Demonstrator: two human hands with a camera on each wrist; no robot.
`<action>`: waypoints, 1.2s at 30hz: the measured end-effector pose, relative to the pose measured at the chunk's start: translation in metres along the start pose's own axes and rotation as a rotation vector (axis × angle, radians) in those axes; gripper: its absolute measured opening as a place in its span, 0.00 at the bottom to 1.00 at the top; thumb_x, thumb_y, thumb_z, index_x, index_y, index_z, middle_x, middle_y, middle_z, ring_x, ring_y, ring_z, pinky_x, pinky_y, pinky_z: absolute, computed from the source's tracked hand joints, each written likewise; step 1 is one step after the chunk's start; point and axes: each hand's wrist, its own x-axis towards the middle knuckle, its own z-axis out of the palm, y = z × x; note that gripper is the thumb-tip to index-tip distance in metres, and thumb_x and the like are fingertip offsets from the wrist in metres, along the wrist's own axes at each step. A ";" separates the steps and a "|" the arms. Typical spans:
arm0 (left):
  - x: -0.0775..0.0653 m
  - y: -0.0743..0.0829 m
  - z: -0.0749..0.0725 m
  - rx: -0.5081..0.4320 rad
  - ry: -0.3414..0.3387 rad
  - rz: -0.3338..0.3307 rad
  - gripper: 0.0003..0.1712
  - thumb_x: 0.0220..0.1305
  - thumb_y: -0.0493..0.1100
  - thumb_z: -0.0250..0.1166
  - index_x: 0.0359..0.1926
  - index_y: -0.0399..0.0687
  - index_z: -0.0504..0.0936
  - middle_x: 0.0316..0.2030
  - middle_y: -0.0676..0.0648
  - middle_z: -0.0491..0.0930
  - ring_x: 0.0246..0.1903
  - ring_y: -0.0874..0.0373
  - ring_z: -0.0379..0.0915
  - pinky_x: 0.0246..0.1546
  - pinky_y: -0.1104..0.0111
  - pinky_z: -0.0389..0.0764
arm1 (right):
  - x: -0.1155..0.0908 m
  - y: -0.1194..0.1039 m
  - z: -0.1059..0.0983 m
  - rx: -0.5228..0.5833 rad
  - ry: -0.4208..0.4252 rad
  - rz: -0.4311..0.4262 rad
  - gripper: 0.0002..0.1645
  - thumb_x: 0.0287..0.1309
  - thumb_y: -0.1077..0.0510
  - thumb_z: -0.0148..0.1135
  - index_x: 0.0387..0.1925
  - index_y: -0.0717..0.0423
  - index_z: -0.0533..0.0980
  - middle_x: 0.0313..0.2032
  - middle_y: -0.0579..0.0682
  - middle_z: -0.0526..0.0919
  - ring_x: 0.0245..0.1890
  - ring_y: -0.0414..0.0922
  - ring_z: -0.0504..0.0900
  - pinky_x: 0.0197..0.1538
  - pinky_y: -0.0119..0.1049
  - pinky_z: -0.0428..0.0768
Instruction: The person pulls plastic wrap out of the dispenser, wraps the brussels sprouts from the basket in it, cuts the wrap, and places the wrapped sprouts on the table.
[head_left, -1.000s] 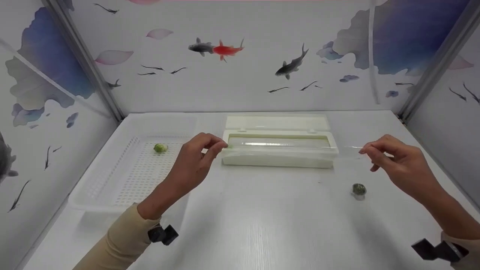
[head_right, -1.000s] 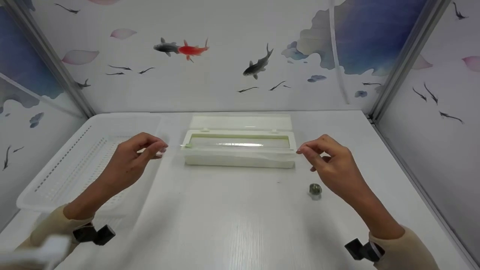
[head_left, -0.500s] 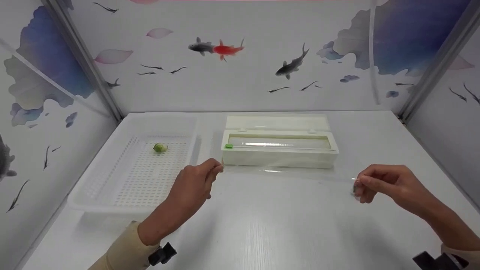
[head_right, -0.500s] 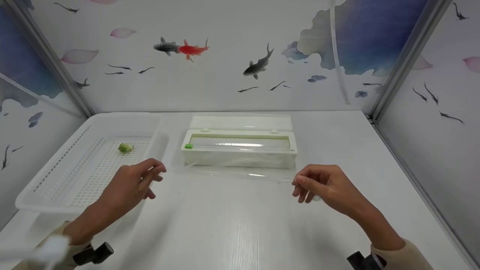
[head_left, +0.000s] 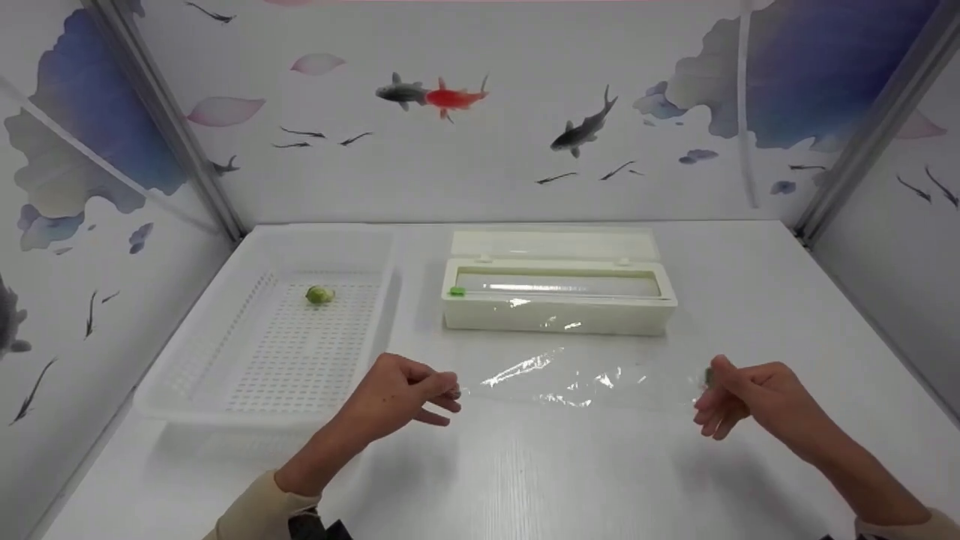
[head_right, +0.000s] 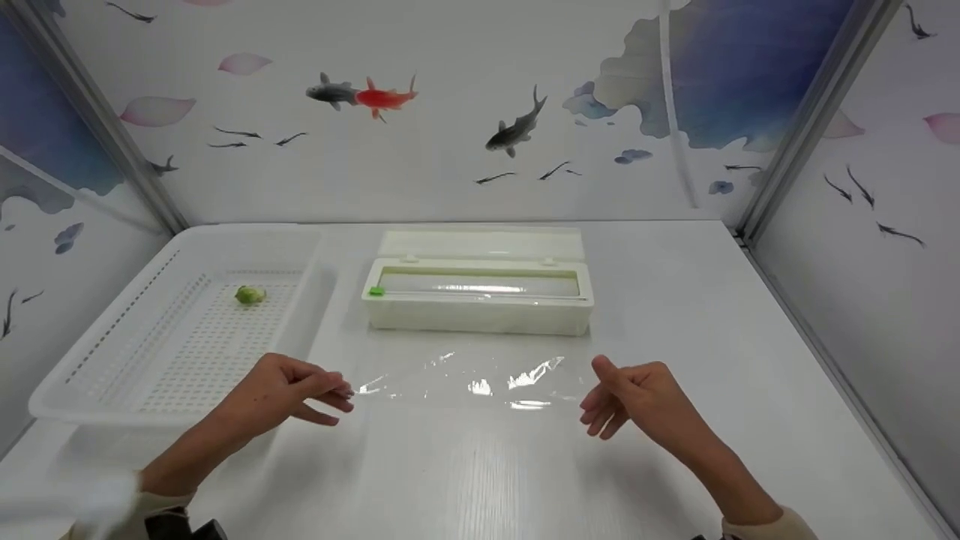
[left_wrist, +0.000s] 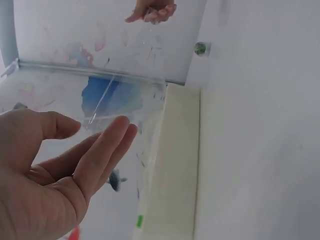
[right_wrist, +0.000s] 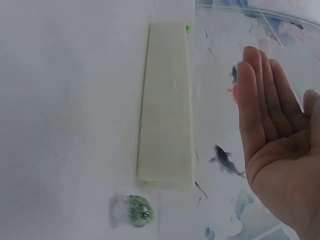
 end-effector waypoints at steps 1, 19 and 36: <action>0.001 -0.003 0.001 -0.013 -0.002 -0.004 0.20 0.69 0.46 0.64 0.40 0.28 0.86 0.38 0.36 0.88 0.39 0.48 0.89 0.39 0.59 0.90 | 0.001 0.002 0.004 -0.007 0.006 0.055 0.32 0.78 0.49 0.48 0.34 0.75 0.82 0.27 0.47 0.89 0.26 0.48 0.89 0.33 0.45 0.89; 0.022 -0.035 0.045 -0.188 0.002 0.001 0.16 0.59 0.30 0.69 0.47 0.24 0.81 0.40 0.34 0.85 0.36 0.54 0.87 0.38 0.62 0.90 | 0.014 0.049 0.036 -0.050 -0.210 0.232 0.19 0.59 0.56 0.71 0.37 0.64 0.69 0.28 0.50 0.86 0.27 0.42 0.85 0.33 0.33 0.86; 0.059 -0.020 0.082 -0.064 0.048 0.191 0.09 0.62 0.34 0.70 0.43 0.36 0.86 0.40 0.42 0.86 0.38 0.51 0.86 0.42 0.70 0.88 | 0.017 0.053 0.039 -0.059 -0.231 0.236 0.20 0.62 0.57 0.68 0.41 0.67 0.68 0.27 0.52 0.86 0.25 0.41 0.84 0.31 0.34 0.86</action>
